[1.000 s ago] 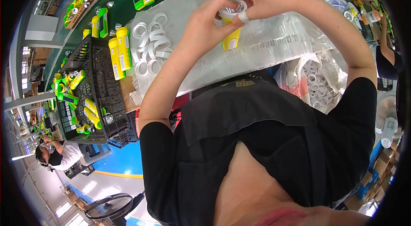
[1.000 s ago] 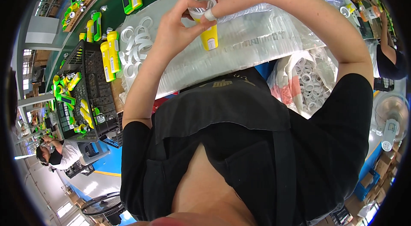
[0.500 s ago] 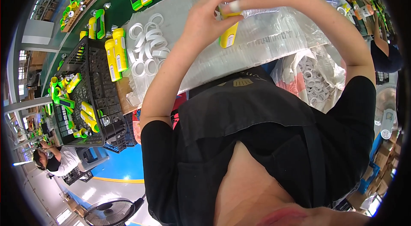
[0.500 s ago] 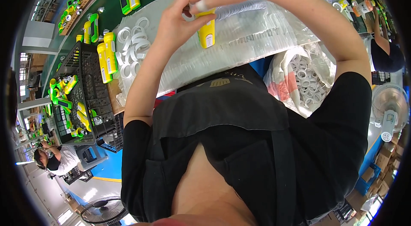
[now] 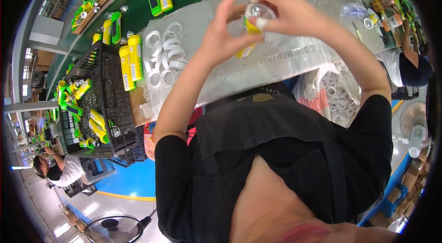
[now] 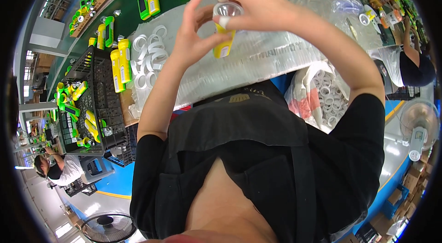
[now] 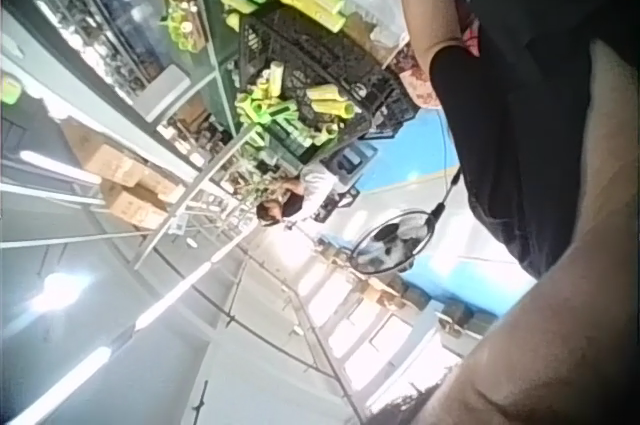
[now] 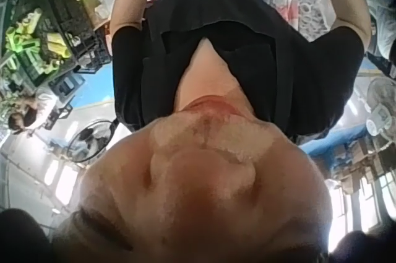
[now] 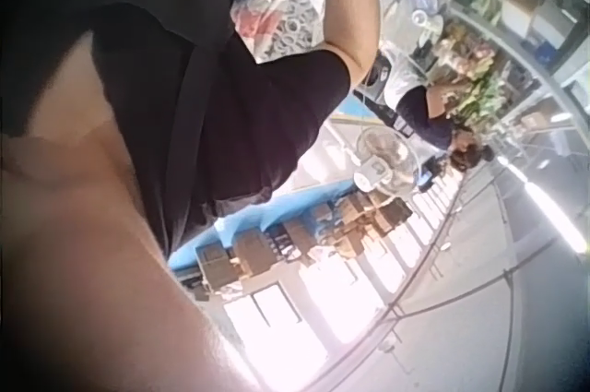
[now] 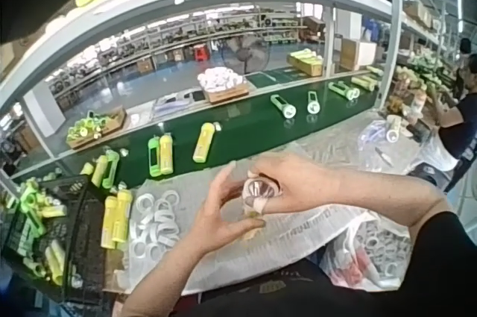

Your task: Assembling plastic flashlights by attaching rings and lenses to the main body.

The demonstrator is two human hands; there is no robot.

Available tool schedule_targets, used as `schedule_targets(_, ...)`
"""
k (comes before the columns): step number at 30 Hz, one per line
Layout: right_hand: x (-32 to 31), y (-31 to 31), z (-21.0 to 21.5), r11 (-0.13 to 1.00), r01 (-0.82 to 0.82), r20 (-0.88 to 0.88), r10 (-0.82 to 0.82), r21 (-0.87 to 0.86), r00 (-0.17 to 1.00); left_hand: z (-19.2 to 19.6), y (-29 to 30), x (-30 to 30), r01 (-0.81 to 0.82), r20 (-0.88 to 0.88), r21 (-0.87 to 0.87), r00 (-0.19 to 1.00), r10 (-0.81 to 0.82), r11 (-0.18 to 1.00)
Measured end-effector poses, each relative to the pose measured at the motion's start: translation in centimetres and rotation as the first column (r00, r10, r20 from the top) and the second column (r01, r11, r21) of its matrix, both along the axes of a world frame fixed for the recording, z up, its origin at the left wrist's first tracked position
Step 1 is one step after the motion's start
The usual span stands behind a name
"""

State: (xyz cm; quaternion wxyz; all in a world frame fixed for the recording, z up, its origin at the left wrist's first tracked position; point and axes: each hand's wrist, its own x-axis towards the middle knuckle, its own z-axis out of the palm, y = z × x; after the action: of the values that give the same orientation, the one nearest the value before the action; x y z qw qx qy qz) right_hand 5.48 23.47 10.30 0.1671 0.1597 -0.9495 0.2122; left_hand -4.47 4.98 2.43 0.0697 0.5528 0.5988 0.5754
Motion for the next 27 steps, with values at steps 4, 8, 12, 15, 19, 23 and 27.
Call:
schedule_targets(4, 2.6, -1.1, 3.1, 0.970, -0.185, -0.116, 0.168, -0.157, 0.979, 1.7, -2.7, 0.7, 0.467, 0.546, -0.239, 0.790, -0.280, 0.851)
schedule_targets(8, 0.3, 0.3, 0.1, 0.973, -0.205, -0.359, 0.228, 0.102, 0.905, 2.1, -2.0, -0.5, 0.252, -0.032, -0.373, 0.958, -0.284, 0.893)
schedule_targets(12, -11.7, 6.2, -9.8, 0.861, 0.389, -0.167, -0.458, -0.329, 0.873, 1.1, 7.4, -11.3, -0.286, -0.290, -0.655, 0.950, 0.116, 0.700)
schedule_targets(15, -17.4, 8.8, -11.1, 0.820, 0.503, -0.123, -0.549, -0.274, 0.827, -3.3, 9.8, -18.4, -0.450, -0.493, -0.468, 0.847, 0.198, 0.760)
schedule_targets(19, -22.4, 15.9, -12.1, 0.573, 0.725, -0.085, -0.803, -0.382, 0.590, -4.6, 10.7, -23.6, -0.785, -0.698, -0.129, 0.506, 0.506, 0.606)
schedule_targets(23, -24.3, 22.8, -15.9, 0.449, 0.876, 0.062, -0.883, -0.174, 0.465, -6.1, 11.9, -26.0, -0.700, -0.559, -0.607, 0.713, 0.423, 0.377)
schedule_targets(27, -22.7, 19.3, -14.0, 0.599, 0.791, -0.336, -0.725, 0.126, 0.602, -6.5, 10.9, -25.4, -0.619, -0.400, -0.587, 0.782, 0.477, 0.523)
